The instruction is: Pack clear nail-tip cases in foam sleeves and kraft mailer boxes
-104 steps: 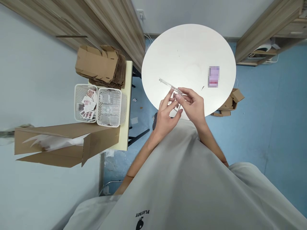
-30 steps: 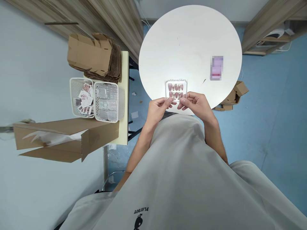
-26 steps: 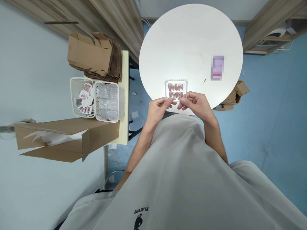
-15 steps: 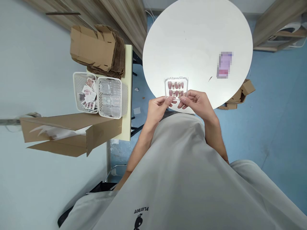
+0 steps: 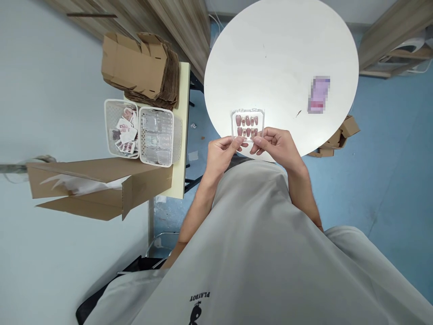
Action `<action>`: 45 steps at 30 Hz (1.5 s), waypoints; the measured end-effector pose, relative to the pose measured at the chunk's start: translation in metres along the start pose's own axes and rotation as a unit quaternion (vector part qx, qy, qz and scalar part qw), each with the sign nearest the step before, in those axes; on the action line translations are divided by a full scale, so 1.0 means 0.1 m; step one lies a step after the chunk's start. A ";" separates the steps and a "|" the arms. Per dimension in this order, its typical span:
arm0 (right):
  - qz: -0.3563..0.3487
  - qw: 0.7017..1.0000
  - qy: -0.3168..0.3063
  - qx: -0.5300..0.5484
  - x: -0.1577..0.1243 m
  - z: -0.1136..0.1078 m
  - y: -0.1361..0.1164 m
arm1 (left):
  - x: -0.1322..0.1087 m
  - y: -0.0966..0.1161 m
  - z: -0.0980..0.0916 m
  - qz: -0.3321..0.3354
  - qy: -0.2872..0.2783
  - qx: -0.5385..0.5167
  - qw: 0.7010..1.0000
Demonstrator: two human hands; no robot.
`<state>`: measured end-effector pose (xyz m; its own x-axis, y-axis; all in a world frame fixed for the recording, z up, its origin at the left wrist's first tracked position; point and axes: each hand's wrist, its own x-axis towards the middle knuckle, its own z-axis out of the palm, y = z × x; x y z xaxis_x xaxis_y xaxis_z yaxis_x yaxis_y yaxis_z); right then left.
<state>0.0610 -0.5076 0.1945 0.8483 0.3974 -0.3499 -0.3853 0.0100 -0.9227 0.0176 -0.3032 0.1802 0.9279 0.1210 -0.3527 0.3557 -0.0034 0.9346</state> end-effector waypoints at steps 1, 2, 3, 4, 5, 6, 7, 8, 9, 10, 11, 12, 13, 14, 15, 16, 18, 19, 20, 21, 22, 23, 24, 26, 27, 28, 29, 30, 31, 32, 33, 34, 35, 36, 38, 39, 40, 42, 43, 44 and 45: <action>0.001 1.000 0.002 0.000 0.00 -0.01 0.00 | 0.00 0.00 0.01 0.000 0.001 0.000 1.000; 0.001 1.000 0.005 0.000 -0.01 -0.02 0.00 | 0.01 0.01 0.02 0.001 0.001 0.001 1.000; 0.000 1.000 0.008 0.002 -0.01 -0.03 0.00 | 0.01 0.01 0.04 0.002 0.001 0.002 1.000; -0.002 1.000 0.011 0.005 -0.01 -0.04 0.00 | 0.02 0.02 0.05 0.003 0.001 0.003 1.000; -0.004 1.000 0.014 0.007 -0.02 -0.05 0.00 | 0.02 0.03 0.07 0.003 0.001 0.005 1.000; -0.006 1.000 0.015 0.009 -0.02 -0.07 0.00 | 0.03 0.03 0.08 0.003 -0.001 0.007 1.000; -0.007 1.000 0.016 0.011 -0.02 -0.08 0.00 | 0.03 0.03 0.10 0.003 -0.003 0.009 1.000; -0.007 1.000 0.016 0.011 -0.03 -0.10 0.00 | 0.04 0.04 0.11 0.002 -0.005 0.010 1.000; -0.005 1.000 0.017 0.011 -0.03 -0.12 0.00 | 0.05 0.04 0.13 0.001 -0.008 0.011 1.000; -0.002 1.000 0.018 0.010 -0.03 -0.13 0.00 | 0.05 0.03 0.14 -0.001 -0.010 0.011 1.000; 0.002 1.000 0.020 0.010 -0.04 -0.15 0.01 | 0.06 0.03 0.16 -0.003 -0.012 0.011 1.000; 0.007 1.000 0.021 0.009 -0.04 -0.16 0.02 | 0.07 0.02 0.17 -0.007 -0.013 0.011 1.000; 0.012 1.000 0.022 0.010 -0.03 -0.17 0.03 | 0.07 0.01 0.19 -0.011 -0.012 0.010 1.000; 0.018 1.000 0.021 0.010 -0.02 -0.18 0.04 | 0.08 0.00 0.21 -0.016 -0.010 0.008 1.000; 0.026 0.999 0.021 0.011 0.00 -0.19 0.07 | 0.09 -0.02 0.22 -0.022 -0.005 0.006 1.000; 0.034 0.999 0.020 0.012 0.03 -0.20 0.10 | 0.09 -0.03 0.23 -0.030 0.001 0.003 1.000; 0.051 0.998 0.021 0.014 0.14 -0.21 0.19 | 0.11 -0.06 0.24 -0.049 0.019 -0.007 0.999; 0.061 0.998 0.025 0.014 0.22 -0.21 0.25 | 0.11 -0.07 0.23 -0.060 0.032 -0.013 0.998; 0.072 0.997 0.030 0.013 0.32 -0.20 0.32 | 0.11 -0.08 0.21 -0.069 0.048 -0.019 0.996; 0.085 0.996 0.037 0.010 0.44 -0.19 0.41 | 0.11 -0.09 0.17 -0.076 0.067 -0.026 0.995; 0.101 0.994 0.044 0.006 0.56 -0.18 0.50 | 0.09 -0.11 0.13 -0.081 0.089 -0.032 0.992; 0.119 0.992 0.048 0.002 0.70 -0.16 0.61 | 0.05 -0.12 0.08 -0.085 0.113 -0.038 0.989; 0.138 0.989 0.049 0.000 0.85 -0.15 0.73 | 0.01 -0.14 0.02 -0.087 0.136 -0.044 0.986; 0.171 0.984 0.048 0.006 1.16 -0.11 1.00 | -0.12 -0.18 -0.11 -0.089 0.180 -0.058 0.978; 0.189 0.981 0.047 0.010 1.32 -0.08 1.13 | -0.19 -0.21 -0.17 -0.092 0.201 -0.065 0.973; 0.205 0.977 0.050 0.014 1.48 -0.06 1.26 | -0.28 -0.23 -0.23 -0.096 0.223 -0.071 0.967; 0.222 0.973 0.052 0.018 1.64 -0.03 1.39 | -0.36 -0.26 -0.28 -0.102 0.243 -0.077 0.961; 0.242 0.968 0.054 0.023 1.79 0.00 1.51 | -0.44 -0.29 -0.32 -0.110 0.262 -0.083 0.955; 0.263 0.963 0.057 0.028 1.92 0.03 1.61 | -0.52 -0.31 -0.35 -0.118 0.277 -0.089 0.950; 0.282 0.957 0.063 0.032 2.04 0.06 1.71 | -0.59 -0.34 -0.38 -0.125 0.288 -0.095 0.945; 0.298 0.951 0.070 0.035 2.15 0.09 1.78 | -0.64 -0.36 -0.40 -0.132 0.296 -0.101 0.941; 0.309 0.947 0.081 0.036 2.23 0.12 1.84 | -0.69 -0.38 -0.42 -0.137 0.300 -0.107 0.938; 0.315 0.944 0.093 0.037 2.29 0.15 1.88 | -0.71 -0.40 -0.44 -0.142 0.301 -0.113 0.936; 0.315 0.943 0.104 0.037 2.33 0.17 1.90 | -0.73 -0.42 -0.46 -0.143 0.300 -0.117 0.936; 0.309 0.943 0.118 0.034 2.35 0.19 1.90 | -0.72 -0.44 -0.52 -0.138 0.293 -0.124 0.938; 0.304 0.945 0.118 0.031 2.32 0.20 1.88 | -0.70 -0.45 -0.56 -0.130 0.289 -0.126 0.940; 0.299 0.947 0.115 0.024 2.28 0.21 1.85 | -0.68 -0.46 -0.61 -0.120 0.287 -0.128 0.942; 0.284 0.953 0.108 0.002 2.15 0.23 1.78 | -0.64 -0.46 -0.71 -0.095 0.290 -0.133 0.943; 0.274 0.956 0.106 -0.011 2.07 0.24 1.74 | -0.63 -0.46 -0.77 -0.084 0.293 -0.136 0.942; 0.264 0.959 0.103 -0.023 1.98 0.28 1.69 | -0.62 -0.44 -0.84 -0.074 0.297 -0.140 0.942; 0.257 0.961 0.099 -0.034 1.88 0.32 1.63 | -0.64 -0.42 -0.91 -0.065 0.298 -0.143 0.941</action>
<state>0.1459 -0.4019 -0.0160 0.6081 0.1516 -0.7792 -0.7521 -0.2040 -0.6267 -0.0668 -0.2202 0.1675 0.6201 0.6381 -0.4564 0.3390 0.3067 0.8894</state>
